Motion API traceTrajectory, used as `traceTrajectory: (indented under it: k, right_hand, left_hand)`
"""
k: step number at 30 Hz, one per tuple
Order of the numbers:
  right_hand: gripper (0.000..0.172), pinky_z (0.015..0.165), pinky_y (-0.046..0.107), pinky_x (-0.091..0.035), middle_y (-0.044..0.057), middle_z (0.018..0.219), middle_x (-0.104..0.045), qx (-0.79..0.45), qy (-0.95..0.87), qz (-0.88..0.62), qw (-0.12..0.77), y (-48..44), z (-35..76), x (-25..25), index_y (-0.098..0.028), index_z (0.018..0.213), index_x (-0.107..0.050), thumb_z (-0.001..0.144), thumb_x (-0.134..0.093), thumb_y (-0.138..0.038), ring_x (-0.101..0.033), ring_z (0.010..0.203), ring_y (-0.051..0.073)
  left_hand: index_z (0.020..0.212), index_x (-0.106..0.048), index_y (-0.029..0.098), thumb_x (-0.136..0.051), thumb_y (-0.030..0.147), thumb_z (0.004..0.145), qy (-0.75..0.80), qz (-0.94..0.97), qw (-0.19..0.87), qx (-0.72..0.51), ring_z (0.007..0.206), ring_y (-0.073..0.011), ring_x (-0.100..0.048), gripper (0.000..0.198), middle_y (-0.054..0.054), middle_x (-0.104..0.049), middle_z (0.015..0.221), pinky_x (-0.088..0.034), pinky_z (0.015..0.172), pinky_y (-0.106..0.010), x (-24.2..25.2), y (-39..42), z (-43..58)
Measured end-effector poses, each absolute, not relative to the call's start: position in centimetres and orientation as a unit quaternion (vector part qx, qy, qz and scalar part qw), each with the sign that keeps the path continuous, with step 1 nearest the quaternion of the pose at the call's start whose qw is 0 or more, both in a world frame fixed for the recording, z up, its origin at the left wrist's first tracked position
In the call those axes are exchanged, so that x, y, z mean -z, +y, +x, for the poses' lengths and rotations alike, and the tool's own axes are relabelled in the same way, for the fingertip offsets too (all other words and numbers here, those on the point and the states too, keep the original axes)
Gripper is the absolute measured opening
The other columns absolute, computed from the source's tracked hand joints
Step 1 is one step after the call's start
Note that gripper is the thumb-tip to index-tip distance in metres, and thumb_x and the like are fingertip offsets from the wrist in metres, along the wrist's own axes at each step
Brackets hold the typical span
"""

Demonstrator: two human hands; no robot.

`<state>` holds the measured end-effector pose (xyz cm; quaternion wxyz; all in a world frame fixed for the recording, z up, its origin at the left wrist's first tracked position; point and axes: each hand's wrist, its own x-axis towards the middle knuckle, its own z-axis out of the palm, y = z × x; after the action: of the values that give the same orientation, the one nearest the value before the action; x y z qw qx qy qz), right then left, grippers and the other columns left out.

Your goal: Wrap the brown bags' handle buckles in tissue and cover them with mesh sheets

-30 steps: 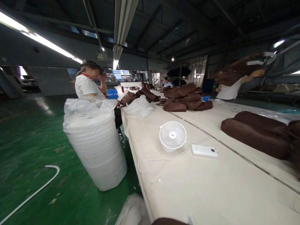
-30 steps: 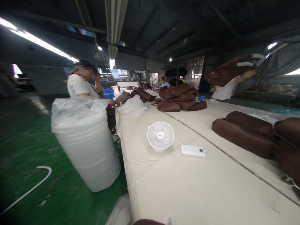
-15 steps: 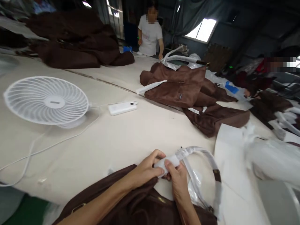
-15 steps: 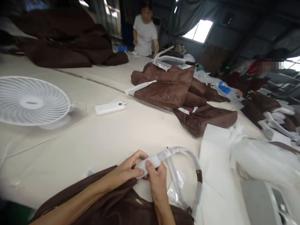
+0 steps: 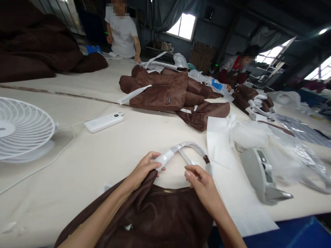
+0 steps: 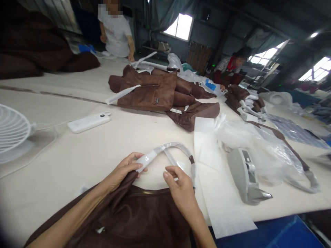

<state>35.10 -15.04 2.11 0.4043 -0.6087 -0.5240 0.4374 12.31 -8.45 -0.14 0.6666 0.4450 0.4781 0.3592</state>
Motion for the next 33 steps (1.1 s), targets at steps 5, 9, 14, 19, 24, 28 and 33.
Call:
traceTrajectory:
  k: [5,9,14,19,24,28,33]
  right_hand:
    - [0.045,0.060,0.028,-0.043,0.000,0.063,-0.063,-0.322,-0.506,-0.748,0.284,-23.1,40.9,-0.9,-0.022,0.077,-0.063,0.089,-0.052,-0.064,-0.059,0.061,0.019]
    - [0.040,0.063,0.028,-0.046,0.001,0.071,-0.067,-0.293,-0.479,-0.776,0.288,-25.8,40.8,1.8,-0.023,0.088,-0.064,0.086,-0.057,-0.062,-0.063,0.067,0.021]
    - [0.032,0.060,0.029,-0.046,0.002,0.073,-0.068,-0.308,-0.461,-0.768,0.322,-25.5,39.2,3.0,-0.021,0.087,-0.063,0.079,-0.068,-0.051,-0.062,0.065,0.021]
    - [0.033,0.058,0.027,-0.046,0.000,0.070,-0.064,-0.403,-0.407,-0.670,0.472,-25.2,38.5,1.8,-0.022,0.076,-0.056,0.078,-0.071,-0.051,-0.060,0.063,0.018]
    - [0.036,0.054,0.023,-0.044,-0.002,0.067,-0.060,-0.421,-0.358,-0.606,0.572,-21.3,38.5,-2.9,-0.021,0.077,-0.056,0.071,-0.078,-0.049,-0.054,0.060,0.014]
    - [0.035,0.056,0.025,-0.045,-0.002,0.068,-0.061,-0.383,-0.405,-0.596,0.577,-14.2,40.0,-5.9,-0.021,0.079,-0.056,0.071,-0.075,-0.048,-0.056,0.060,0.015]
    - [0.026,0.083,0.047,-0.052,0.012,0.090,-0.070,-0.220,-0.534,-0.692,0.433,-8.2,41.7,-5.3,-0.017,0.086,-0.064,0.073,-0.065,-0.039,-0.067,0.087,0.030]
  left_hand:
    - [0.108,-0.051,0.019,-0.072,0.043,0.067,0.489,0.443,0.661,-0.358,0.056,-0.0161,-0.061,0.052,-0.004,-0.072,0.078,-0.048,0.058,-0.027,-0.1,-8.1,12.4]
    - [0.107,-0.054,0.018,-0.075,0.043,0.064,0.496,0.444,0.648,-0.370,0.054,-0.0162,-0.061,0.054,-0.005,-0.073,0.078,-0.048,0.058,-0.028,-0.4,-8.1,12.6]
    - [0.107,-0.057,0.017,-0.079,0.043,0.060,0.514,0.437,0.617,-0.405,0.054,-0.0152,-0.059,0.058,-0.005,-0.073,0.076,-0.047,0.055,-0.025,-1.5,-8.4,12.4]
    - [0.111,-0.058,0.017,-0.081,0.033,0.060,0.533,0.404,0.552,-0.498,0.052,-0.0122,-0.057,0.058,-0.003,-0.073,0.074,-0.046,0.050,-0.020,-5.7,-8.6,10.7]
    - [0.111,-0.058,0.017,-0.070,0.023,0.071,0.529,0.395,0.460,-0.594,0.052,-0.0100,-0.055,0.042,-0.005,-0.073,0.087,-0.044,0.044,-0.017,-11.5,-7.2,7.8]
    - [0.115,-0.053,0.015,-0.053,0.030,0.087,0.576,0.484,0.371,-0.544,0.063,-0.0115,-0.060,0.031,-0.009,-0.071,0.097,-0.051,0.055,-0.021,-13.5,-3.8,6.1]
    - [0.090,-0.063,0.013,-0.071,0.033,0.074,0.645,0.559,0.285,-0.435,0.109,-0.0336,-0.062,0.027,-0.016,-0.070,0.106,-0.047,0.100,-0.046,-12.5,-0.8,5.4]
